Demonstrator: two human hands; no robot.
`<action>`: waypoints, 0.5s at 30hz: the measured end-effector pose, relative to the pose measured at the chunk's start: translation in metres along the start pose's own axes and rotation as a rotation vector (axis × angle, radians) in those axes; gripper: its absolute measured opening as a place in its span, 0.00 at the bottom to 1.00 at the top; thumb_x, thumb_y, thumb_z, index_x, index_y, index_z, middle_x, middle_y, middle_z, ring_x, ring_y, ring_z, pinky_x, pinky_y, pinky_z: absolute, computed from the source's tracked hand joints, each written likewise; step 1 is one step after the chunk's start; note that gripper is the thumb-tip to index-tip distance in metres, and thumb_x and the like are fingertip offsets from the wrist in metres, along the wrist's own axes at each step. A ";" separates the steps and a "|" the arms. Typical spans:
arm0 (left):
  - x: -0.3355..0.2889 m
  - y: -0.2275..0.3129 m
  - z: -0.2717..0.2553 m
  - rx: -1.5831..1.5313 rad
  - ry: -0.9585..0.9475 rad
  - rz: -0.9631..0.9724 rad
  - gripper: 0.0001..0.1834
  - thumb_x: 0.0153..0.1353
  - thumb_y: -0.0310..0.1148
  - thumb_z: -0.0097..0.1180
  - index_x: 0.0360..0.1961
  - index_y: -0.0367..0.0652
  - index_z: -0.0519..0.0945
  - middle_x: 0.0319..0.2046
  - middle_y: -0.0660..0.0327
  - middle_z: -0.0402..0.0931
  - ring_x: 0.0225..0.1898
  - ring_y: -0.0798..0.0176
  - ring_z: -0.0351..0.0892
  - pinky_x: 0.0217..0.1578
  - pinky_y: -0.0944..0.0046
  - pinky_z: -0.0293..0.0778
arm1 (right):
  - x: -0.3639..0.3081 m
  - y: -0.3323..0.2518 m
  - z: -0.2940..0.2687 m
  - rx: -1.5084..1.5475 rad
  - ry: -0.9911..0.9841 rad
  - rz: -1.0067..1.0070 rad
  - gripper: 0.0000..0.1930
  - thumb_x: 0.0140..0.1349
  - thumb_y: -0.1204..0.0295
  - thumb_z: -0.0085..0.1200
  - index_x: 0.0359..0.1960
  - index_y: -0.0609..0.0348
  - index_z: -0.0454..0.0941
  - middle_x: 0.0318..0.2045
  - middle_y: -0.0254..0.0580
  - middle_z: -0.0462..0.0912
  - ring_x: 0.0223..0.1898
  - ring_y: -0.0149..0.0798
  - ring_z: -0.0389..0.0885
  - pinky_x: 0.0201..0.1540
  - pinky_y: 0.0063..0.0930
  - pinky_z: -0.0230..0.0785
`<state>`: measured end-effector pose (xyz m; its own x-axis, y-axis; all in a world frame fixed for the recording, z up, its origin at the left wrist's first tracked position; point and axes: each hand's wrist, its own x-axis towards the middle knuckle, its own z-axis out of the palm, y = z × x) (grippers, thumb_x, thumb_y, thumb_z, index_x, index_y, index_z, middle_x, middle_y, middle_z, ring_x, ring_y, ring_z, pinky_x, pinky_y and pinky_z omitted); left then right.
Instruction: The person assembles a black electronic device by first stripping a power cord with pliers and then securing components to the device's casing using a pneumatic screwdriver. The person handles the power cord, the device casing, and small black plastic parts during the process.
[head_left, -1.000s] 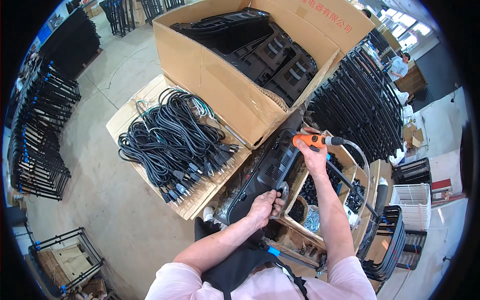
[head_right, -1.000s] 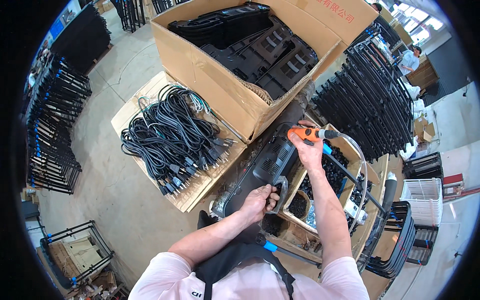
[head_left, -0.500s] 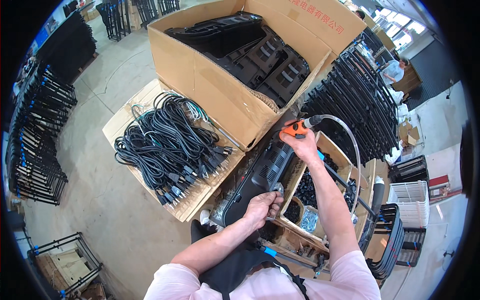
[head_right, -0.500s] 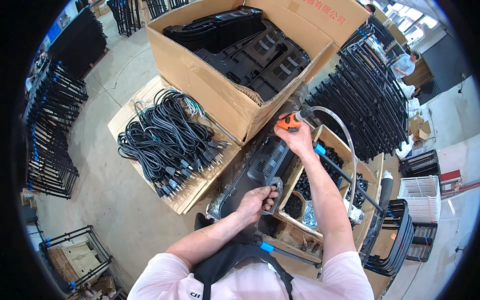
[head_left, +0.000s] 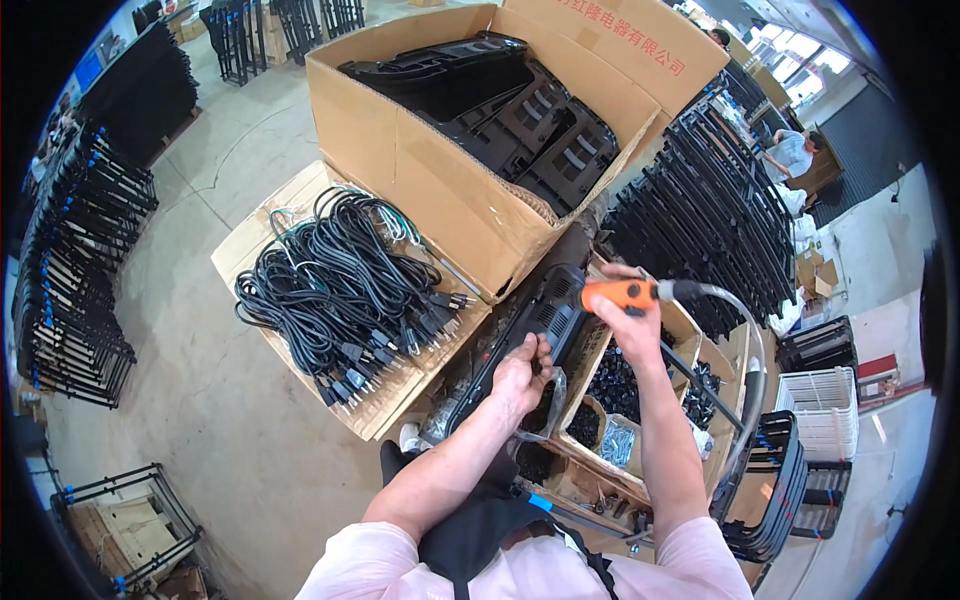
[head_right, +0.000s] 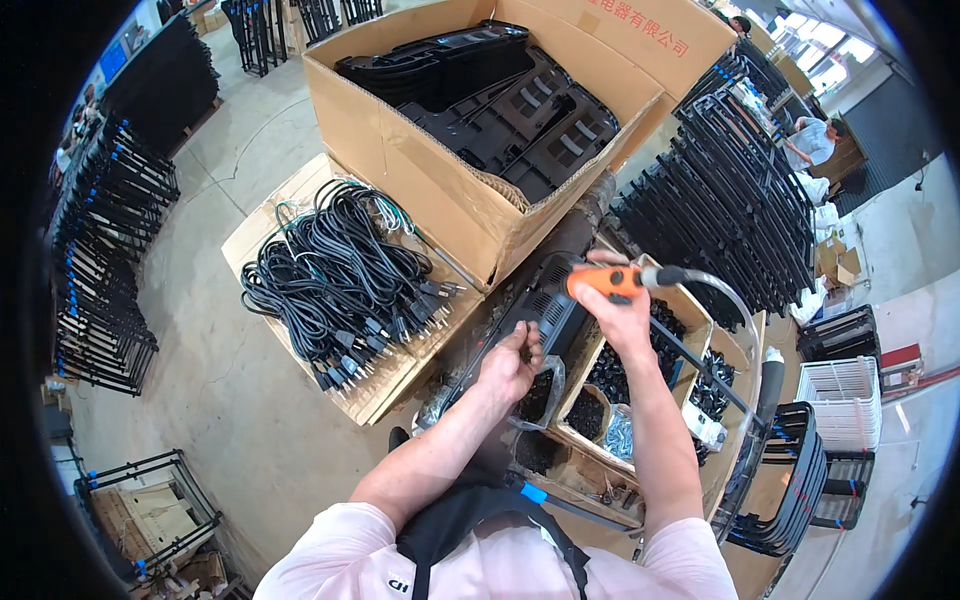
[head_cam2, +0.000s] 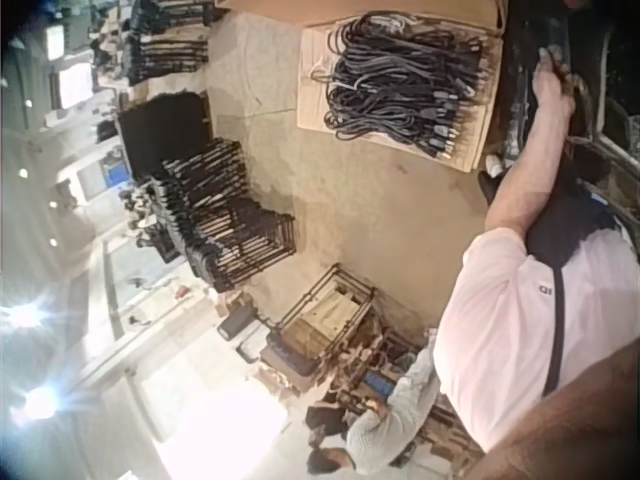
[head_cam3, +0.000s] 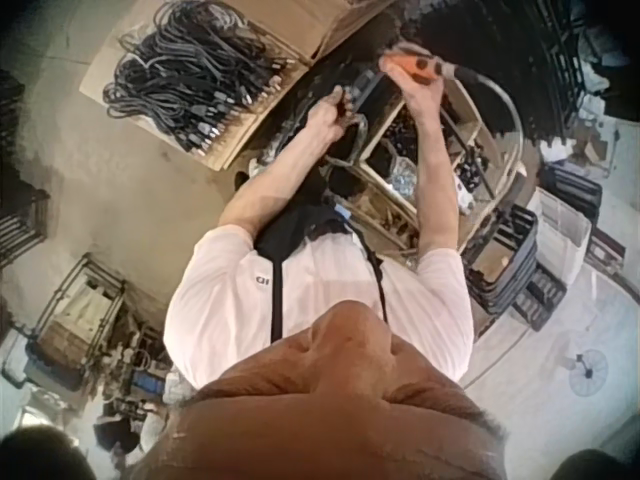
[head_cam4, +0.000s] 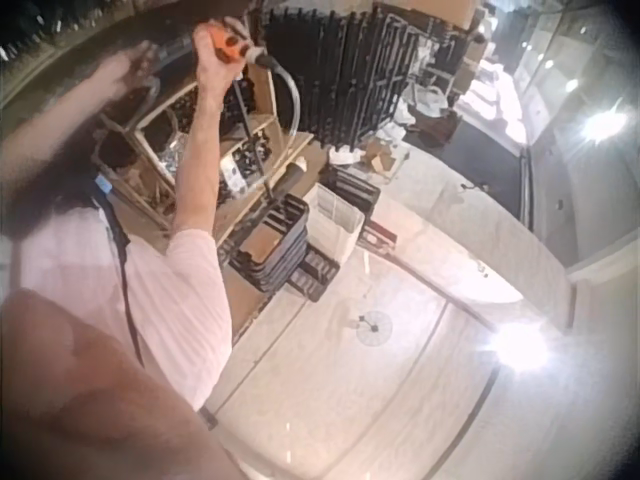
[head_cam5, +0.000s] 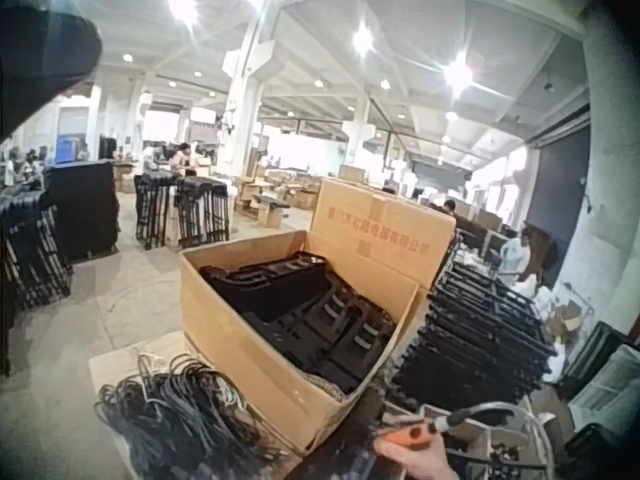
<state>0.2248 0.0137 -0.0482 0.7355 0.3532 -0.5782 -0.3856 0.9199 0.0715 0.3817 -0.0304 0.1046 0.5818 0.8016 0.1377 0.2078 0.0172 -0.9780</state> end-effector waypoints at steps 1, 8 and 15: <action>0.004 0.002 0.000 -0.032 0.003 -0.007 0.14 0.78 0.44 0.57 0.49 0.45 0.83 0.33 0.67 0.82 0.30 0.69 0.78 0.30 0.69 0.76 | -0.013 -0.005 -0.002 0.005 -0.002 0.005 0.25 0.62 0.76 0.71 0.60 0.64 0.76 0.51 0.50 0.88 0.53 0.38 0.87 0.59 0.34 0.80; 0.006 0.003 0.014 -0.079 0.022 -0.012 0.12 0.78 0.41 0.57 0.48 0.43 0.83 0.33 0.66 0.81 0.31 0.70 0.79 0.34 0.71 0.80 | -0.056 -0.011 -0.006 0.066 0.043 0.086 0.27 0.62 0.75 0.71 0.62 0.65 0.74 0.52 0.52 0.88 0.54 0.40 0.86 0.62 0.38 0.78; 0.008 -0.001 0.009 -0.112 -0.036 -0.033 0.12 0.79 0.39 0.56 0.49 0.42 0.83 0.33 0.66 0.80 0.31 0.70 0.79 0.36 0.69 0.81 | -0.063 -0.002 -0.006 0.103 0.082 0.107 0.27 0.61 0.75 0.70 0.62 0.65 0.75 0.53 0.53 0.87 0.55 0.40 0.86 0.63 0.37 0.77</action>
<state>0.2365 0.0177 -0.0454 0.7679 0.3305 -0.5488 -0.4189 0.9072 -0.0397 0.3493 -0.0850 0.0991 0.6592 0.7509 0.0404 0.0623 -0.0010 -0.9981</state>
